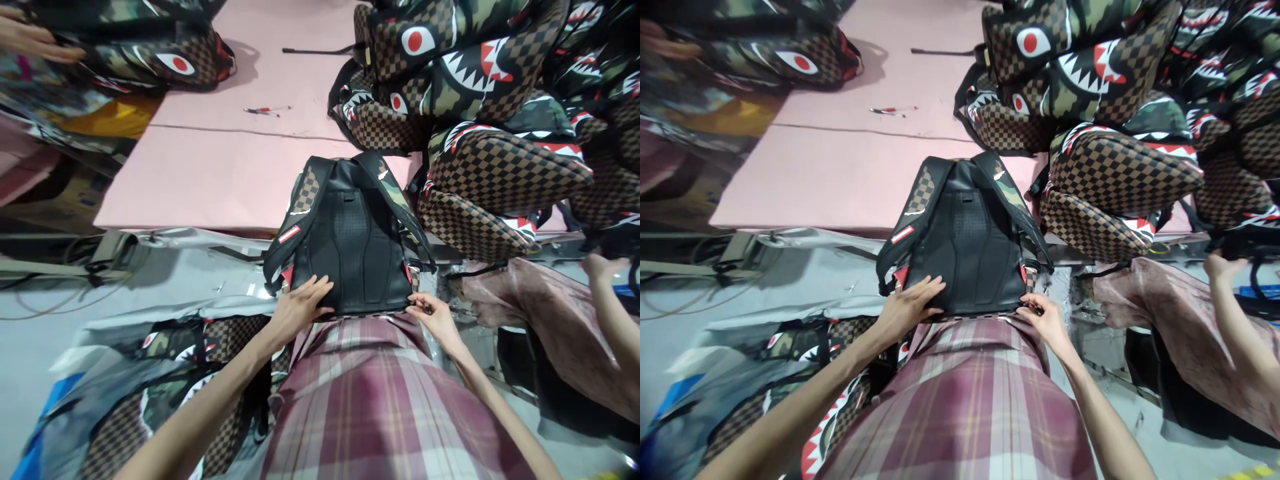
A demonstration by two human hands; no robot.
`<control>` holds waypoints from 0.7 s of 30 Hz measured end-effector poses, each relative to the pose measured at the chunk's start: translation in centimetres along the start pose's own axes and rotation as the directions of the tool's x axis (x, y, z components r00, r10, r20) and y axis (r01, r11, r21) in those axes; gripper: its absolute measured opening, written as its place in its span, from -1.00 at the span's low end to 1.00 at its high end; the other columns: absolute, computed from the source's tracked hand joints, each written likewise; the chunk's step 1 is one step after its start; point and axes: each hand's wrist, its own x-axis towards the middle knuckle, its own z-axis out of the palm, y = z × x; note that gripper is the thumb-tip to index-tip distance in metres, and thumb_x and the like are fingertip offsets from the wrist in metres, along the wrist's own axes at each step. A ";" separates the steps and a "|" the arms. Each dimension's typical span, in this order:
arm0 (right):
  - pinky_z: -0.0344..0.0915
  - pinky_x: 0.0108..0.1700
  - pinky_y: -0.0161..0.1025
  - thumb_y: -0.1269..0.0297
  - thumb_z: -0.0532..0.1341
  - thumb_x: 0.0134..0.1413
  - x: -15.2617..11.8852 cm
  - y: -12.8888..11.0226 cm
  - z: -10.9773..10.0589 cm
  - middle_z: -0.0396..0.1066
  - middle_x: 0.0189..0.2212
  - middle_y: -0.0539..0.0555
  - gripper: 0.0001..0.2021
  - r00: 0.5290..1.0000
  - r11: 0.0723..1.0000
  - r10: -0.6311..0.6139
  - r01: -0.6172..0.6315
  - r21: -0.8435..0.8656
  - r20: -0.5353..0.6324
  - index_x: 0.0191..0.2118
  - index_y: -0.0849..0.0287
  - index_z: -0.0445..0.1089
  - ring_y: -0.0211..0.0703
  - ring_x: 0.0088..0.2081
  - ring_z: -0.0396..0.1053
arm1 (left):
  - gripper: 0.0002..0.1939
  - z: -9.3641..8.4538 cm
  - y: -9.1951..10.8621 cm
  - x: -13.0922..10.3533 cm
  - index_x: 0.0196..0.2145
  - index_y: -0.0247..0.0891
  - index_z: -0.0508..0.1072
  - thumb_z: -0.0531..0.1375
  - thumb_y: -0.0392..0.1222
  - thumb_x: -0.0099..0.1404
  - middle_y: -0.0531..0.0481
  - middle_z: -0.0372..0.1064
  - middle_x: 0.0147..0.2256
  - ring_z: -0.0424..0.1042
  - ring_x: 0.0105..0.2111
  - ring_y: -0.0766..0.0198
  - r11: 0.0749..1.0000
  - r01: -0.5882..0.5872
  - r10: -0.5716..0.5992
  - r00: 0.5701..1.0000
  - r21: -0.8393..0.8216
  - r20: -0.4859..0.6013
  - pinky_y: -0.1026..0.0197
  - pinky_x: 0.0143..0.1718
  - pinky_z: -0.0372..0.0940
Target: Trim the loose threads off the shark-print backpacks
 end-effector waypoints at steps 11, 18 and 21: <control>0.19 -0.31 -0.37 0.36 0.14 0.09 -0.3 -3.7 -0.2 0.30 -0.40 0.04 -0.82 0.728 0.791 -0.597 0.465 -0.398 -0.337 -0.19 0.20 0.42 -0.34 -0.37 0.27 | -0.52 -5.0 2.5 5.0 0.05 -0.08 0.33 -0.08 0.15 0.32 0.06 0.33 -0.05 0.35 -0.07 0.26 0.973 0.179 -0.158 0.977 -0.144 0.146 0.27 -0.06 0.15; 0.20 -0.32 -0.32 0.33 0.05 0.17 -2.6 -3.5 2.9 0.32 -0.31 0.13 -0.70 0.744 0.709 -0.638 0.468 -0.528 -0.198 -0.01 0.20 0.36 -0.28 -0.34 0.30 | -0.49 -5.2 4.5 7.0 0.00 -0.07 0.38 -0.14 0.19 0.32 -0.01 0.41 -0.18 0.40 -0.16 0.15 0.986 0.066 -0.042 0.987 -0.150 0.155 0.23 -0.20 0.19; 0.11 -0.37 -0.29 0.26 0.02 0.19 -2.6 -4.7 4.2 0.33 -0.36 0.10 -0.67 0.800 0.654 -0.580 0.346 -0.673 -0.152 0.03 0.15 0.34 -0.27 -0.41 0.27 | -0.49 -5.2 4.8 7.2 0.01 -0.10 0.38 -0.12 0.18 0.32 -0.02 0.39 -0.14 0.39 -0.14 0.12 0.988 0.035 -0.010 0.987 -0.152 0.163 0.21 -0.18 0.21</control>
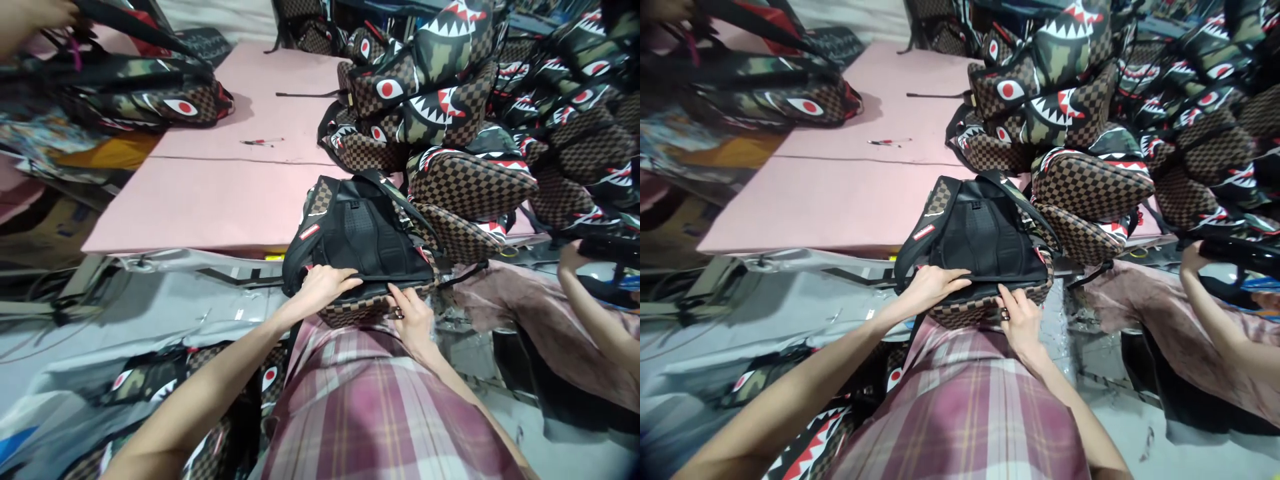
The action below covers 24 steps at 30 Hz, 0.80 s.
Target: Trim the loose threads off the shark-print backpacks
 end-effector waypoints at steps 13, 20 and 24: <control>-0.03 -0.41 -0.30 0.38 0.09 0.09 -0.1 -1.3 0.7 0.33 -0.45 -0.07 -0.83 0.994 0.994 0.043 -0.033 -0.102 0.099 -0.26 0.04 0.40 -0.31 -0.43 0.27 | -0.11 5.6 -7.2 -7.6 0.12 -0.32 0.22 0.33 0.13 -0.12 -0.22 0.07 0.14 -0.26 0.21 -0.19 0.912 -0.153 0.264 0.930 0.380 -0.257 -0.37 0.07 -0.53; -0.12 -0.47 -0.22 -0.02 0.19 -0.06 -2.2 -7.4 2.2 0.29 -0.49 0.07 -0.66 0.975 0.967 -0.128 0.163 -0.194 0.179 -0.40 0.22 0.35 -0.21 -0.51 0.20 | -0.46 6.0 -3.8 -6.3 -0.01 -0.38 0.31 0.18 0.04 0.15 -0.19 0.28 -0.01 0.07 0.13 0.01 0.873 -0.368 0.471 0.805 0.321 -0.359 -0.27 0.14 -0.48; -0.11 -0.46 -0.23 0.32 0.16 0.00 -2.9 -7.9 3.4 0.29 -0.52 -0.02 -0.94 0.972 0.977 -0.096 0.133 -0.165 0.217 -0.43 0.15 0.34 -0.26 -0.49 0.22 | -0.60 6.8 -3.6 -6.7 -0.03 -0.39 0.32 0.09 -0.09 0.25 -0.23 0.30 -0.05 0.27 -0.03 0.07 0.855 -0.413 0.512 0.765 0.314 -0.390 -0.23 0.15 -0.40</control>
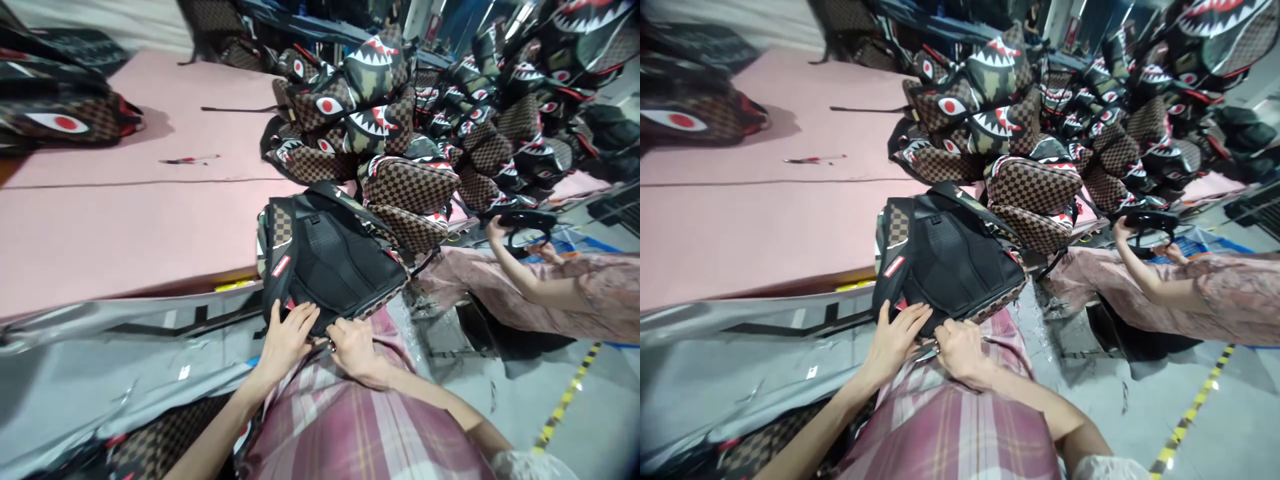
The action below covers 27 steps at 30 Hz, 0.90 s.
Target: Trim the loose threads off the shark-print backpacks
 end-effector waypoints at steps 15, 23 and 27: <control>-0.06 -0.40 -0.29 0.50 0.08 -0.02 -3.4 13.6 -2.9 0.33 -0.49 0.01 -0.79 0.885 0.921 0.382 -0.388 0.031 -0.267 -0.36 0.15 0.44 -0.28 -0.46 0.20 | -0.52 1.2 -2.2 -2.6 0.05 -0.29 0.29 0.16 -0.10 0.18 -0.18 0.27 0.00 0.30 -0.03 0.08 0.999 -0.054 0.054 0.996 0.001 0.072 -0.17 0.18 -0.39; 0.14 -0.22 -0.30 0.00 0.22 -0.14 -0.5 18.8 -1.4 0.34 -0.35 0.08 -0.55 0.659 0.393 0.745 -0.558 0.731 0.103 -0.23 0.31 0.37 -0.22 -0.32 0.24 | -0.39 0.8 -0.9 0.7 0.18 -0.27 0.10 0.09 -0.03 0.22 -0.22 0.07 0.13 0.15 0.11 0.10 0.173 0.728 -0.695 0.568 -0.663 0.441 0.06 0.07 0.17; 0.13 -0.26 -0.31 0.01 0.24 -0.18 0.5 18.6 -0.1 0.27 -0.38 0.04 -0.52 0.677 0.327 0.721 -0.521 0.789 0.148 -0.21 0.31 0.29 -0.26 -0.36 0.17 | -0.58 2.4 -1.3 5.4 0.03 -0.33 0.21 0.09 -0.18 0.22 -0.21 0.07 0.12 0.19 0.08 0.23 -0.435 0.445 -0.861 0.050 -0.783 0.507 0.22 0.00 0.23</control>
